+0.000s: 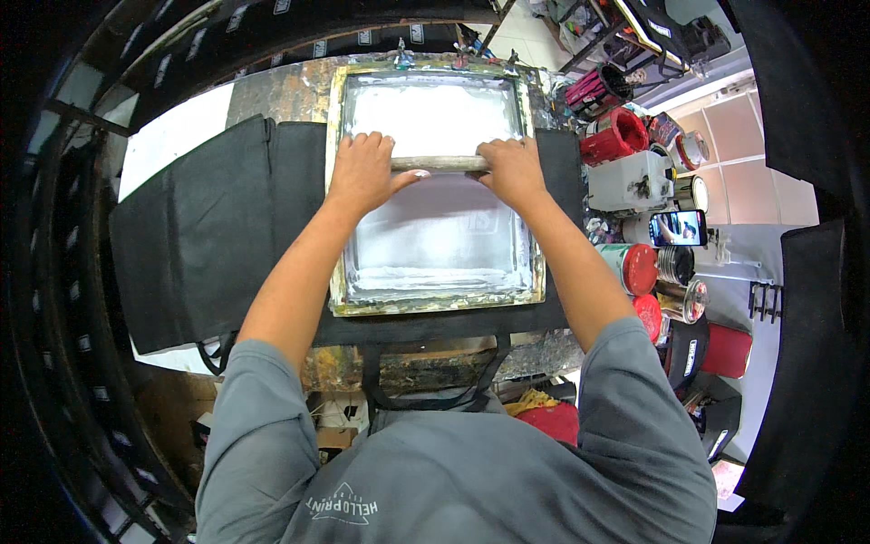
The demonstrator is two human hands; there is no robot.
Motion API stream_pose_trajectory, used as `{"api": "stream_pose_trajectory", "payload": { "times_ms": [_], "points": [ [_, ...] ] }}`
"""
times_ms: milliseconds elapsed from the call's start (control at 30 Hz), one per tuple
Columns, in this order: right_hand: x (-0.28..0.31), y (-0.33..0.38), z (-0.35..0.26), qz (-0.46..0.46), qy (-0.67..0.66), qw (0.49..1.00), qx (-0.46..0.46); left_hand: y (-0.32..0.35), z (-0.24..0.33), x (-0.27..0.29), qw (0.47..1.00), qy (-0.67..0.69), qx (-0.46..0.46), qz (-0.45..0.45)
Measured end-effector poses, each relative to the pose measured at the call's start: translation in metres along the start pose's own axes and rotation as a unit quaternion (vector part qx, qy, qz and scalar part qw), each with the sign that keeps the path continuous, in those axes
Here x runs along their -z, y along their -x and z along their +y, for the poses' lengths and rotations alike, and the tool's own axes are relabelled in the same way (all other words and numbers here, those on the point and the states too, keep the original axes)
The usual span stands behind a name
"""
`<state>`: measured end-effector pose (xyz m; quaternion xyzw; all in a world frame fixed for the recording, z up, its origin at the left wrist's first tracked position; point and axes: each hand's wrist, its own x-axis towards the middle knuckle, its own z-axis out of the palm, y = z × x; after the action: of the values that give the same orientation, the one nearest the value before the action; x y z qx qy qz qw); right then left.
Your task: The person performs screen printing on black bags. They place a bag on a platen, lower a screen, and pull a squeegee across it to apply ink. They lift the screen, remove the printed bag, and place it on a rack.
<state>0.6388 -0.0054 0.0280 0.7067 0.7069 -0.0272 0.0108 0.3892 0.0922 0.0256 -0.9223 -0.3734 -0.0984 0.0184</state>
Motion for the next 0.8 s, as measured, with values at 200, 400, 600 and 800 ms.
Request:
{"api": "stream_pose_trajectory", "payload": {
  "times_ms": [200, 400, 600, 800],
  "points": [
    [-0.031, 0.009, 0.019, 0.042, -0.007, 0.999, -0.001, -0.003, -0.002, -0.026, 0.998, 0.007, -0.004, -0.056],
    [-0.032, 0.037, 0.003, 0.054, 0.004, 0.999, 0.008, 0.029, 0.009, -0.023, 0.999, 0.028, -0.020, -0.011],
    [-0.026, 0.075, -0.015, 0.020, -0.014, 1.000, -0.008, 0.068, 0.023, -0.022, 0.999, 0.033, -0.029, 0.002],
    [-0.030, 0.116, -0.034, 0.017, -0.008, 1.000, -0.012, 0.107, 0.036, -0.014, 0.998, 0.063, -0.027, -0.005]
  ]
}}
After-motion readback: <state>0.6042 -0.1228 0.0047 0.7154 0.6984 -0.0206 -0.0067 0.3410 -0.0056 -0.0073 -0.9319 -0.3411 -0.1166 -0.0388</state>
